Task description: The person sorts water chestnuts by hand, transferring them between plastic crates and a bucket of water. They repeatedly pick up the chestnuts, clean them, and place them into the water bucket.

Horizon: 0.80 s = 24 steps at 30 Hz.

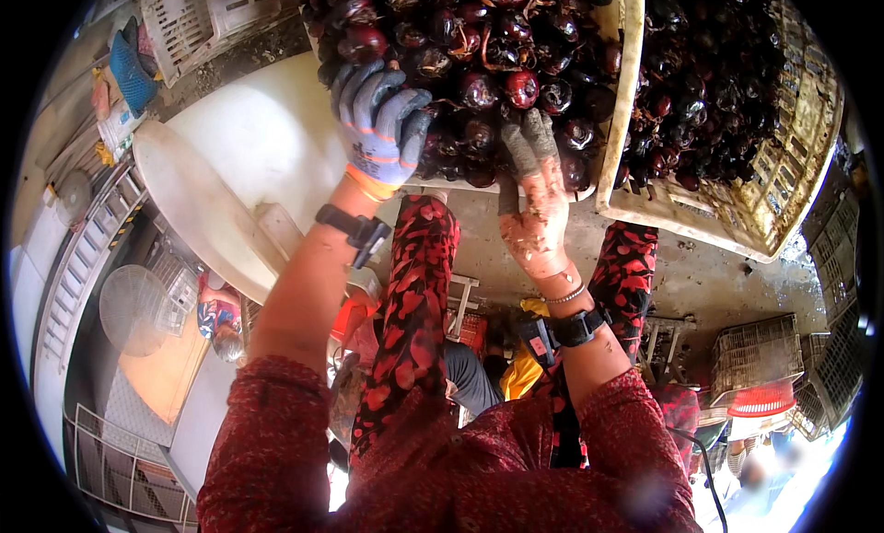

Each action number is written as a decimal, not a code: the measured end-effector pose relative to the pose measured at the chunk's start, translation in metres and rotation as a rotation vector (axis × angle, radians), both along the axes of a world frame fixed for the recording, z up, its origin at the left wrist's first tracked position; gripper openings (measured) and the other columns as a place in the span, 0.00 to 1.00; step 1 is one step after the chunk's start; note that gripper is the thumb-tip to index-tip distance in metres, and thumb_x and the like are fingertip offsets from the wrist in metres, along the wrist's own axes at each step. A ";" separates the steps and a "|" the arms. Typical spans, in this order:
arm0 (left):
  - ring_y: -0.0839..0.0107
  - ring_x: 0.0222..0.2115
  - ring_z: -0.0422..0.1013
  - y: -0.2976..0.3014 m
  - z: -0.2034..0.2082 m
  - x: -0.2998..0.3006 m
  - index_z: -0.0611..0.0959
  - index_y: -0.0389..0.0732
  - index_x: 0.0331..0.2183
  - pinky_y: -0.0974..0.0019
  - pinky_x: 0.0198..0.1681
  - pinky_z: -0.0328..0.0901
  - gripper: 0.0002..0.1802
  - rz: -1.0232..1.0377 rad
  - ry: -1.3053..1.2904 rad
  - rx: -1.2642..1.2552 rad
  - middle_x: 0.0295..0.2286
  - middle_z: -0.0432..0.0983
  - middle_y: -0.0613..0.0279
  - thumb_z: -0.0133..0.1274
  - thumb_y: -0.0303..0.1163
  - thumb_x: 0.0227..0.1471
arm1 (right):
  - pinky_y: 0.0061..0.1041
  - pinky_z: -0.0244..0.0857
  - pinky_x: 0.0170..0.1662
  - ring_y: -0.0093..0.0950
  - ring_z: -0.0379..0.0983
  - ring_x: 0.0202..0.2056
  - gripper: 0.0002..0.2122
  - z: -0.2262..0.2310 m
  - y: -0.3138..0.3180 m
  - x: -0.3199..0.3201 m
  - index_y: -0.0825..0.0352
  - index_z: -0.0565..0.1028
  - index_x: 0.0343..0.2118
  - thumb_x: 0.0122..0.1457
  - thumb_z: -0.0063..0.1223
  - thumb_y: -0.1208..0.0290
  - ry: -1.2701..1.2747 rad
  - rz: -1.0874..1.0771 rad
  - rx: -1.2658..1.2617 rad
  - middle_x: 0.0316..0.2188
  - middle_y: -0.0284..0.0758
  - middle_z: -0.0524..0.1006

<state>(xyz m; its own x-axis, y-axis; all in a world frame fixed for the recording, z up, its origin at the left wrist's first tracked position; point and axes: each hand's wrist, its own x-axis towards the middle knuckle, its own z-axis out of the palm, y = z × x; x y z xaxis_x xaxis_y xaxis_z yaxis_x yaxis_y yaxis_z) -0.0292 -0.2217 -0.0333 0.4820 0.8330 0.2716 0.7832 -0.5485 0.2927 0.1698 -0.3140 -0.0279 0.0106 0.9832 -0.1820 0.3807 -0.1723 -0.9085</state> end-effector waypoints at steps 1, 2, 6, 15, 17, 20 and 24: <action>0.58 0.42 0.62 -0.001 -0.004 0.001 0.77 0.50 0.30 0.48 0.50 0.53 0.13 0.021 -0.014 0.051 0.37 0.66 0.62 0.55 0.36 0.35 | 0.32 0.50 0.59 0.40 0.56 0.57 0.29 0.002 0.002 -0.001 0.64 0.67 0.52 0.42 0.42 0.88 0.024 0.002 0.001 0.55 0.41 0.62; 0.58 0.42 0.62 -0.004 -0.007 0.002 0.77 0.50 0.30 0.48 0.50 0.53 0.13 0.052 -0.009 0.051 0.37 0.66 0.62 0.55 0.36 0.35 | 0.33 0.50 0.59 0.41 0.55 0.58 0.30 0.004 0.003 -0.002 0.64 0.67 0.52 0.40 0.41 0.90 0.049 0.006 0.002 0.55 0.42 0.62; 0.57 0.46 0.61 -0.003 0.016 0.001 0.79 0.48 0.33 0.49 0.53 0.52 0.15 0.059 0.014 -0.150 0.41 0.68 0.62 0.54 0.33 0.36 | 0.33 0.53 0.58 0.43 0.54 0.58 0.32 0.010 0.007 -0.003 0.59 0.69 0.51 0.37 0.44 0.91 0.040 0.038 -0.058 0.57 0.40 0.59; 0.70 0.44 0.63 -0.001 0.020 -0.062 0.67 0.34 0.52 0.69 0.47 0.58 0.24 0.647 -0.402 -0.344 0.51 0.61 0.56 0.35 0.40 0.60 | 0.28 0.51 0.60 0.30 0.61 0.55 0.28 0.002 0.006 -0.006 0.75 0.56 0.56 0.52 0.44 0.69 1.307 -0.553 -0.273 0.54 0.44 0.63; 0.65 0.48 0.62 -0.014 -0.021 -0.089 0.67 0.34 0.52 0.67 0.51 0.56 0.26 0.943 -0.551 -0.535 0.51 0.61 0.53 0.36 0.43 0.59 | 0.26 0.51 0.59 0.30 0.61 0.53 0.23 0.006 0.001 -0.005 0.74 0.65 0.50 0.51 0.45 0.67 1.223 -0.612 -0.217 0.53 0.42 0.64; 0.52 0.54 0.54 -0.027 -0.045 -0.071 0.64 0.35 0.53 0.59 0.56 0.50 0.28 0.869 -0.297 -0.438 0.54 0.56 0.45 0.36 0.44 0.59 | 0.26 0.55 0.54 0.30 0.64 0.50 0.16 0.009 0.008 0.001 0.68 0.74 0.42 0.48 0.46 0.76 0.515 -0.473 -0.048 0.49 0.39 0.66; 0.46 0.56 0.50 -0.065 -0.054 -0.061 0.59 0.34 0.55 0.54 0.58 0.46 0.29 0.861 -0.290 -0.393 0.54 0.54 0.41 0.33 0.43 0.58 | 0.24 0.59 0.52 0.30 0.61 0.51 0.30 0.016 0.019 0.008 0.62 0.71 0.48 0.39 0.44 0.95 -0.176 -0.374 0.021 0.51 0.37 0.63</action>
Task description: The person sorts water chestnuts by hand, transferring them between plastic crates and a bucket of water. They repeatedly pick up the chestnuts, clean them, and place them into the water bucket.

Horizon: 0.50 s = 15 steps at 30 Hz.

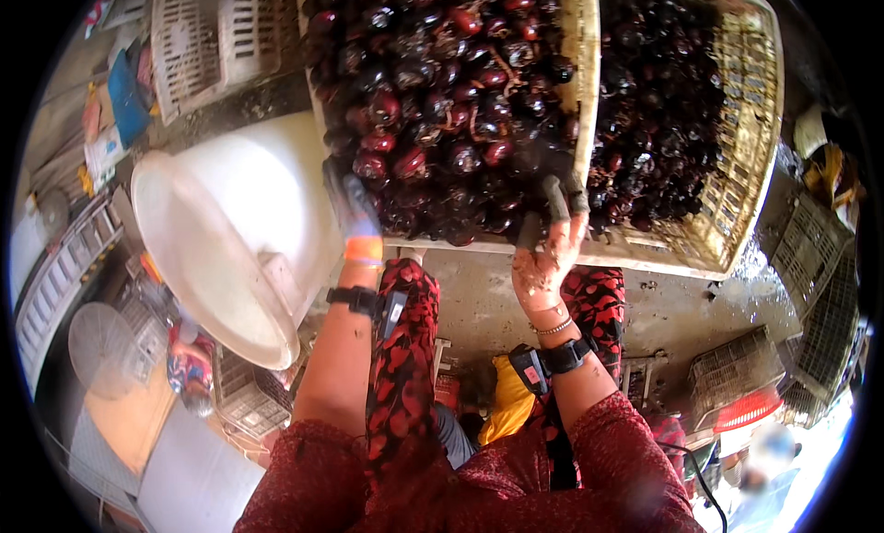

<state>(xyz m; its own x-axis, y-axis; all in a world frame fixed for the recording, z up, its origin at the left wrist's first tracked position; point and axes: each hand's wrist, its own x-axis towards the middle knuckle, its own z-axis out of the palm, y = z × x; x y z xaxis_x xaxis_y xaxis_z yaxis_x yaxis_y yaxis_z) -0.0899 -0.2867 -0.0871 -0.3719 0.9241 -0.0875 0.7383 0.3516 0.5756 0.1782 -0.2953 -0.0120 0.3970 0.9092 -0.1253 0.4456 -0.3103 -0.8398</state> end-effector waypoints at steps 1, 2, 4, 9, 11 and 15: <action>0.46 0.56 0.50 -0.004 0.002 0.000 0.58 0.33 0.55 0.54 0.58 0.45 0.29 0.036 -0.119 0.023 0.54 0.54 0.41 0.33 0.43 0.58 | 0.25 0.58 0.54 0.33 0.60 0.54 0.32 -0.001 0.003 0.000 0.62 0.68 0.51 0.39 0.45 0.94 0.054 -0.015 -0.048 0.52 0.39 0.62; 0.47 0.55 0.52 -0.003 0.006 -0.008 0.59 0.31 0.55 0.55 0.58 0.47 0.29 -0.059 0.075 -0.054 0.54 0.53 0.41 0.34 0.42 0.58 | 0.28 0.57 0.55 0.36 0.58 0.55 0.32 -0.010 0.001 0.001 0.62 0.66 0.52 0.40 0.45 0.93 0.107 0.076 -0.013 0.54 0.41 0.60; 0.54 0.53 0.55 0.018 0.035 0.006 0.61 0.32 0.53 0.57 0.57 0.49 0.26 -0.021 0.065 -0.045 0.52 0.58 0.48 0.36 0.38 0.57 | 0.32 0.56 0.57 0.41 0.54 0.57 0.32 -0.010 0.002 0.005 0.62 0.62 0.55 0.42 0.45 0.89 0.053 0.240 -0.040 0.57 0.44 0.57; 0.57 0.51 0.59 0.107 0.122 0.130 0.74 0.40 0.45 0.59 0.55 0.52 0.21 -0.769 0.144 0.124 0.44 0.70 0.56 0.52 0.30 0.46 | 0.30 0.59 0.53 0.46 0.56 0.57 0.35 0.001 0.007 0.021 0.63 0.61 0.56 0.38 0.41 0.89 0.303 0.253 -0.077 0.59 0.47 0.53; 0.57 0.48 0.60 0.114 0.113 0.177 0.77 0.42 0.43 0.59 0.53 0.54 0.22 -0.927 0.225 0.077 0.43 0.70 0.58 0.56 0.30 0.42 | 0.28 0.60 0.51 0.41 0.61 0.53 0.28 -0.008 0.000 0.017 0.68 0.62 0.54 0.45 0.44 0.84 0.671 0.011 -0.031 0.54 0.44 0.61; 0.55 0.47 0.58 0.124 0.084 0.226 0.75 0.51 0.44 0.49 0.48 0.55 0.29 -1.012 0.527 -0.128 0.46 0.64 0.63 0.60 0.42 0.34 | 0.22 0.61 0.49 0.26 0.68 0.44 0.15 0.002 0.011 0.024 0.74 0.69 0.44 0.53 0.48 0.75 1.415 -0.718 0.020 0.42 0.35 0.71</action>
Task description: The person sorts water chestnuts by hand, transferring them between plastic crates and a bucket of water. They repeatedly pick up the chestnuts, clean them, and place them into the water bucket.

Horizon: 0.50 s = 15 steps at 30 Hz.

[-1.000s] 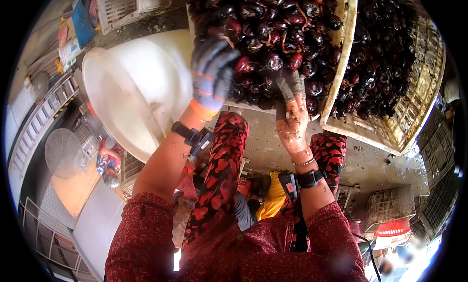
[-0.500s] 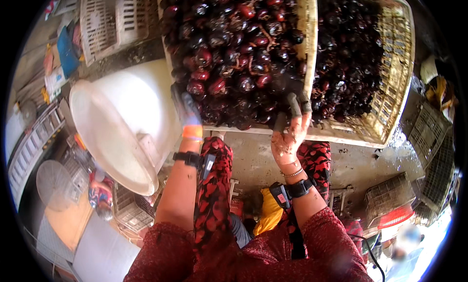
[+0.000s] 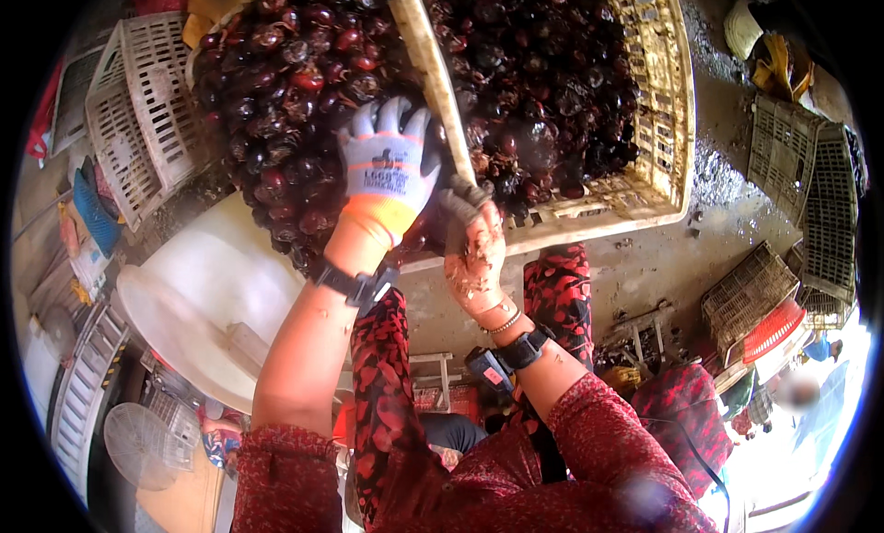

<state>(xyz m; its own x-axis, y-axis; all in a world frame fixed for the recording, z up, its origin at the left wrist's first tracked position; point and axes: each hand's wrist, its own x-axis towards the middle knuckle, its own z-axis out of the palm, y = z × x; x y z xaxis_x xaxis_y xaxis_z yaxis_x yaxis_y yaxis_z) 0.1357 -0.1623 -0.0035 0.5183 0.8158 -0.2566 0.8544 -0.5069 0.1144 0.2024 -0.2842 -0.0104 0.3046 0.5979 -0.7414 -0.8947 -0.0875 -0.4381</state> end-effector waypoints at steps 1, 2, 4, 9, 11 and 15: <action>0.55 0.47 0.57 0.000 -0.007 0.008 0.75 0.51 0.43 0.48 0.47 0.54 0.30 0.010 -0.053 0.009 0.46 0.64 0.64 0.61 0.44 0.33 | 0.21 0.60 0.49 0.25 0.68 0.44 0.15 -0.001 -0.003 0.004 0.74 0.69 0.44 0.54 0.48 0.74 -0.005 -0.046 0.000 0.41 0.35 0.71; 0.56 0.46 0.59 -0.004 -0.018 0.010 0.76 0.51 0.41 0.49 0.46 0.55 0.28 -0.009 -0.052 0.037 0.44 0.66 0.65 0.61 0.44 0.32 | 0.21 0.59 0.50 0.24 0.67 0.44 0.15 -0.003 -0.006 0.006 0.73 0.69 0.44 0.54 0.48 0.74 -0.007 -0.089 0.000 0.41 0.35 0.71; 0.57 0.45 0.60 0.000 -0.024 0.010 0.77 0.50 0.38 0.48 0.45 0.56 0.25 0.006 -0.112 0.047 0.41 0.68 0.66 0.61 0.45 0.32 | 0.21 0.58 0.51 0.23 0.67 0.45 0.14 -0.004 -0.003 0.010 0.72 0.70 0.43 0.54 0.48 0.74 -0.142 -0.071 -0.041 0.41 0.34 0.70; 0.58 0.42 0.62 -0.002 -0.006 -0.012 0.77 0.51 0.31 0.54 0.43 0.57 0.16 -0.034 -0.180 0.118 0.34 0.70 0.65 0.61 0.38 0.34 | 0.21 0.61 0.50 0.24 0.68 0.41 0.14 -0.005 -0.006 0.017 0.72 0.68 0.43 0.51 0.50 0.78 0.002 -0.188 0.058 0.38 0.34 0.71; 0.59 0.42 0.63 0.002 0.001 -0.038 0.77 0.49 0.31 0.53 0.46 0.56 0.16 -0.058 -0.211 0.177 0.35 0.70 0.65 0.61 0.36 0.33 | 0.21 0.61 0.49 0.24 0.69 0.41 0.14 -0.007 -0.004 0.018 0.72 0.68 0.43 0.51 0.49 0.79 -0.052 -0.147 -0.018 0.38 0.35 0.71; 0.57 0.48 0.61 0.003 0.009 -0.090 0.76 0.48 0.34 0.52 0.53 0.53 0.15 -0.148 -0.235 0.152 0.41 0.70 0.63 0.56 0.33 0.37 | 0.18 0.61 0.46 0.23 0.70 0.40 0.14 -0.002 0.001 0.017 0.69 0.69 0.42 0.50 0.48 0.83 -0.030 -0.105 -0.077 0.37 0.32 0.72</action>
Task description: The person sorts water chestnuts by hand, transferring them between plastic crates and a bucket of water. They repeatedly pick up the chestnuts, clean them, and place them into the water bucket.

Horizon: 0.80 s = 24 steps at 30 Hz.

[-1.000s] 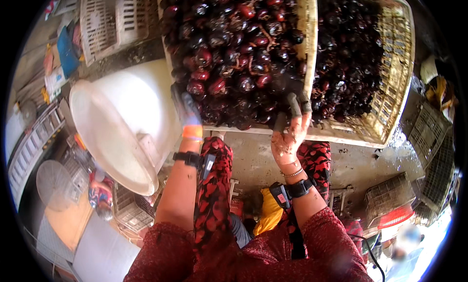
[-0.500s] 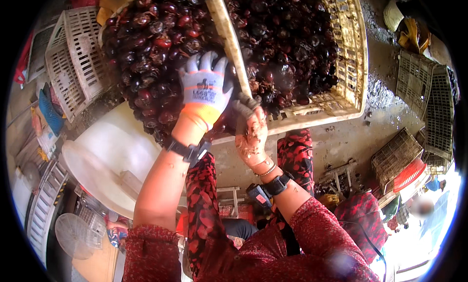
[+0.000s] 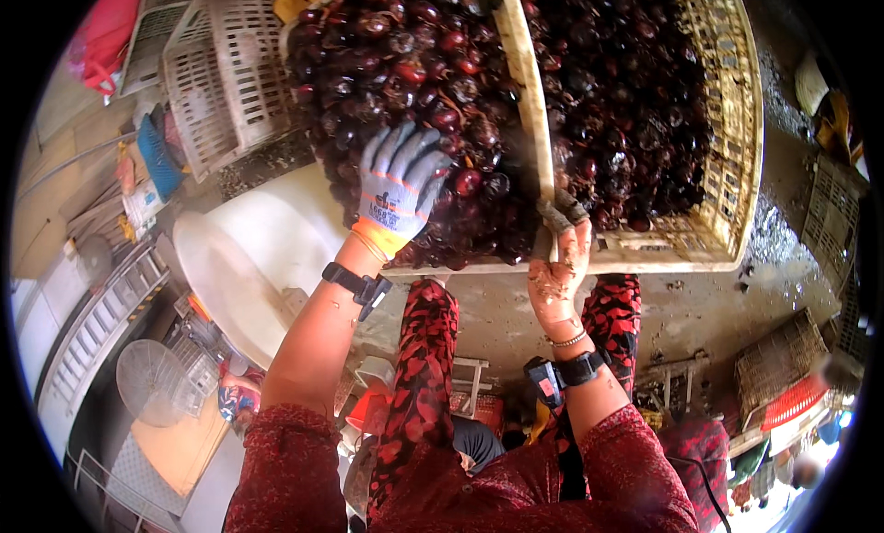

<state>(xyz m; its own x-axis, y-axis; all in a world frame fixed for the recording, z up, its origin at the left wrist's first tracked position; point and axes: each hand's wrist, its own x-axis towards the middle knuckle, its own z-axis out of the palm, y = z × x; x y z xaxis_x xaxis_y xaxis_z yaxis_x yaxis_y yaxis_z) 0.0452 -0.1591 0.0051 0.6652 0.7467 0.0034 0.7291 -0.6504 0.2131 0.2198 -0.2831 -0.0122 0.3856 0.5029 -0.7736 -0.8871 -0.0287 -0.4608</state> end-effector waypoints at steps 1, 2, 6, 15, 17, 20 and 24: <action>0.57 0.49 0.61 0.001 0.005 -0.008 0.76 0.48 0.34 0.51 0.54 0.52 0.15 -0.036 -0.002 -0.021 0.43 0.69 0.63 0.55 0.33 0.38 | 0.18 0.61 0.46 0.23 0.70 0.40 0.14 0.006 0.003 0.001 0.69 0.69 0.41 0.50 0.48 0.82 0.021 0.019 -0.018 0.37 0.31 0.73; 0.56 0.51 0.59 0.001 0.008 -0.012 0.76 0.47 0.35 0.49 0.56 0.50 0.14 -0.029 0.021 -0.062 0.47 0.67 0.62 0.52 0.31 0.40 | 0.18 0.61 0.46 0.22 0.70 0.40 0.13 0.005 0.003 0.000 0.68 0.69 0.41 0.51 0.49 0.80 0.060 0.009 -0.041 0.37 0.32 0.73; 0.54 0.51 0.58 -0.005 0.026 -0.009 0.76 0.45 0.35 0.47 0.56 0.49 0.17 -0.034 0.024 -0.132 0.48 0.66 0.59 0.53 0.29 0.35 | 0.20 0.61 0.48 0.23 0.69 0.42 0.17 -0.011 -0.006 0.001 0.68 0.66 0.47 0.54 0.49 0.72 -0.141 0.109 0.082 0.40 0.32 0.72; 0.51 0.47 0.62 -0.044 -0.004 -0.051 0.71 0.44 0.38 0.48 0.53 0.52 0.17 0.000 -0.097 -0.058 0.46 0.69 0.56 0.52 0.28 0.40 | 0.22 0.59 0.51 0.24 0.67 0.45 0.16 -0.032 -0.028 -0.001 0.69 0.66 0.46 0.55 0.46 0.69 -0.174 0.066 -0.068 0.43 0.32 0.70; 0.52 0.49 0.60 -0.043 -0.001 -0.050 0.73 0.44 0.38 0.50 0.53 0.52 0.17 -0.019 -0.091 -0.097 0.47 0.67 0.56 0.52 0.28 0.41 | 0.23 0.60 0.51 0.25 0.68 0.43 0.16 -0.029 -0.020 0.006 0.71 0.66 0.45 0.55 0.47 0.69 -0.150 0.075 0.088 0.40 0.34 0.72; 0.53 0.51 0.56 -0.042 0.031 -0.029 0.77 0.44 0.42 0.52 0.55 0.50 0.20 -0.005 0.031 -0.127 0.50 0.62 0.55 0.52 0.27 0.41 | 0.23 0.61 0.50 0.27 0.68 0.42 0.15 -0.024 -0.024 0.019 0.69 0.68 0.44 0.52 0.47 0.77 -0.394 0.201 0.045 0.38 0.34 0.72; 0.53 0.50 0.60 -0.036 0.048 0.032 0.76 0.40 0.44 0.56 0.54 0.54 0.21 0.065 -0.146 -0.366 0.49 0.64 0.51 0.51 0.23 0.43 | 0.25 0.57 0.52 0.31 0.63 0.48 0.20 -0.024 -0.025 0.039 0.69 0.69 0.44 0.45 0.44 0.90 -0.984 0.496 -0.096 0.47 0.38 0.65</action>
<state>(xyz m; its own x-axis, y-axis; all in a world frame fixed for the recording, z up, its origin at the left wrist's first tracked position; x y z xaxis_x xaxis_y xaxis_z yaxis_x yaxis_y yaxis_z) 0.0774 -0.1953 0.0529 0.6284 0.7567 -0.1800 0.7112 -0.4653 0.5270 0.2592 -0.3080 -0.0359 0.6266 0.7259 -0.2836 -0.0144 -0.3531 -0.9355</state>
